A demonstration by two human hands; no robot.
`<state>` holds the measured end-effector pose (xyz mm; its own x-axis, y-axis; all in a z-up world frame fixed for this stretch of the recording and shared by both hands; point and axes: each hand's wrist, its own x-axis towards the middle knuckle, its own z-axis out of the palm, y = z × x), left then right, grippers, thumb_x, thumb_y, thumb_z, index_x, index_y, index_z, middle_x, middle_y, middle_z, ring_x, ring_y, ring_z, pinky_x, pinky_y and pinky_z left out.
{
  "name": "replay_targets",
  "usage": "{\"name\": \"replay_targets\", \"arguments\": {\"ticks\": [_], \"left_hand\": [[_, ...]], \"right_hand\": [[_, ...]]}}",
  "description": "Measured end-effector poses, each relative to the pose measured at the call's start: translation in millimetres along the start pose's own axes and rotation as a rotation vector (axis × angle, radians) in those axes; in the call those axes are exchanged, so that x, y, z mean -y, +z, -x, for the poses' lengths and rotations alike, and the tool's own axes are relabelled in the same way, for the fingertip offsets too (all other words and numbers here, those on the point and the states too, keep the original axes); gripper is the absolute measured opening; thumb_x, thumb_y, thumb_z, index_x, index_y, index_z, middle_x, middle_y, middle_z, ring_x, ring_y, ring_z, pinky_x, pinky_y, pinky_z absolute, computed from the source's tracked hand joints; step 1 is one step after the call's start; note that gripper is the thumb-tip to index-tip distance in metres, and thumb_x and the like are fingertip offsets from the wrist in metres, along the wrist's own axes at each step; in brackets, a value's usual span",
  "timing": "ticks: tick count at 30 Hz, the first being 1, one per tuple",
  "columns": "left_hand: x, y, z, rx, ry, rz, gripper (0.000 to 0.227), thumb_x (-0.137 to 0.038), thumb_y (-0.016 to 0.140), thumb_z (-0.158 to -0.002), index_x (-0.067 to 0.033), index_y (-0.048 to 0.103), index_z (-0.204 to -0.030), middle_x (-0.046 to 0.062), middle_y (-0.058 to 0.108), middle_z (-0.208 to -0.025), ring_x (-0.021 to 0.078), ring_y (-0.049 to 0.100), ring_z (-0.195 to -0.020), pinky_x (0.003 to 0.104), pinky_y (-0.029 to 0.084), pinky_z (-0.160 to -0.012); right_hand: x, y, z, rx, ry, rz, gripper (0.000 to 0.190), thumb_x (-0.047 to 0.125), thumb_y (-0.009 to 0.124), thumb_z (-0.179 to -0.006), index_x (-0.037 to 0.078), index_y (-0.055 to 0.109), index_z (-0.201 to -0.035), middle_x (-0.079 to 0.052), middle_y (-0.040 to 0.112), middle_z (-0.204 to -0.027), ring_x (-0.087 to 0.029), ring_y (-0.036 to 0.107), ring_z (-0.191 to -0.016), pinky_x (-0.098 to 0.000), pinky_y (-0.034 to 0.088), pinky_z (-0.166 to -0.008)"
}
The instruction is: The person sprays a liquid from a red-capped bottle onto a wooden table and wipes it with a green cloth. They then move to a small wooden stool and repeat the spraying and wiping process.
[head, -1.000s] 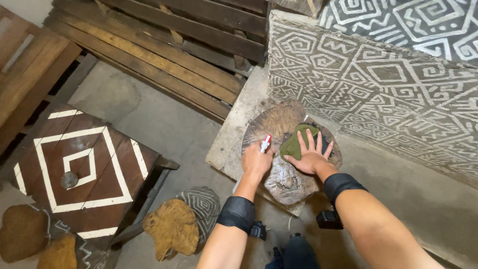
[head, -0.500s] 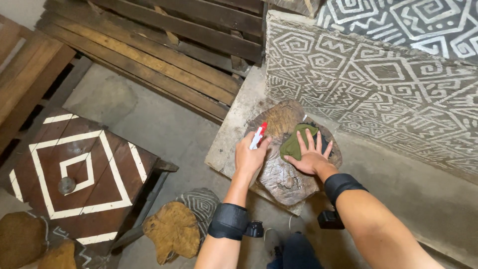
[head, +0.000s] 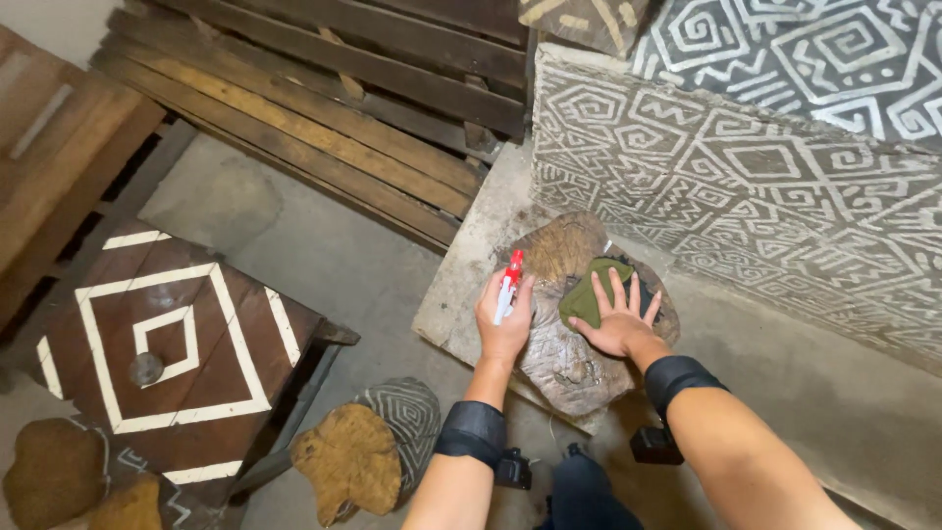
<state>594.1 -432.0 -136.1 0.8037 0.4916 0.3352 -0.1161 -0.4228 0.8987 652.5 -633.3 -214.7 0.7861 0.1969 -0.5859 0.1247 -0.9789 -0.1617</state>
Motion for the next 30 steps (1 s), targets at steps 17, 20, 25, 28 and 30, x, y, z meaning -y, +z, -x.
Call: {"name": "replay_targets", "arguments": {"ticks": [17,20,25,28,30], "left_hand": [[6.3,5.2,-7.8,-0.007,-0.104,-0.014,0.021,-0.016,0.081,-0.086,-0.0049,0.072,-0.102,0.01,0.071,-0.08,0.0204,0.067,-0.064,0.033,0.054,-0.062],[1.8,5.5,-8.5,-0.006,-0.145,-0.021,0.02,-0.015,0.08,-0.086,-0.0047,0.073,-0.102,0.009,0.071,-0.079,0.0192,0.068,-0.065,0.032,0.054,-0.063],[0.1,4.3,-8.6,-0.011,-0.177,-0.032,0.021,-0.014,0.08,-0.087,-0.0037,0.073,-0.104,0.01,0.07,-0.079,0.0186,0.065,-0.065,0.032,0.054,-0.063],[-1.6,4.9,-17.6,-0.015,-0.169,0.002,0.023,-0.015,0.08,-0.087,-0.0044,0.074,-0.107,0.009,0.073,-0.082,0.0159,0.067,-0.067,0.031,0.054,-0.064],[-2.8,6.0,-19.8,-0.011,-0.175,0.013,0.025,-0.014,0.079,-0.087,-0.0044,0.073,-0.109,0.008,0.071,-0.081,0.0149,0.064,-0.066,0.03,0.053,-0.063]], "right_hand": [[9.6,-7.6,-59.0,-0.223,-0.422,0.271,0.091,0.065,0.047,-0.093,0.027,0.005,-0.165,-0.016,-0.006,-0.171,-0.052,-0.01,-0.152,-0.0687,-0.006,-0.118],[23.8,-25.2,-57.3,-0.194,-0.466,0.234,0.089,0.067,0.049,-0.092,0.027,0.013,-0.163,-0.015,0.0,-0.171,-0.05,-0.008,-0.154,-0.0665,-0.004,-0.121],[48.1,-26.3,-73.6,-0.222,-0.497,0.214,0.084,0.061,0.053,-0.093,0.027,0.017,-0.161,-0.015,0.003,-0.171,-0.051,-0.007,-0.154,-0.0689,-0.003,-0.118],[57.8,-32.3,-82.7,-0.213,-0.505,0.271,0.084,0.055,0.054,-0.094,0.031,0.014,-0.164,-0.014,0.002,-0.171,-0.05,-0.006,-0.154,-0.0713,-0.002,-0.116],[52.1,-29.8,-89.8,-0.24,-0.553,0.185,0.086,0.054,0.055,-0.092,0.032,0.014,-0.163,-0.008,0.005,-0.171,-0.043,-0.003,-0.156,-0.0677,-0.001,-0.12]]}}
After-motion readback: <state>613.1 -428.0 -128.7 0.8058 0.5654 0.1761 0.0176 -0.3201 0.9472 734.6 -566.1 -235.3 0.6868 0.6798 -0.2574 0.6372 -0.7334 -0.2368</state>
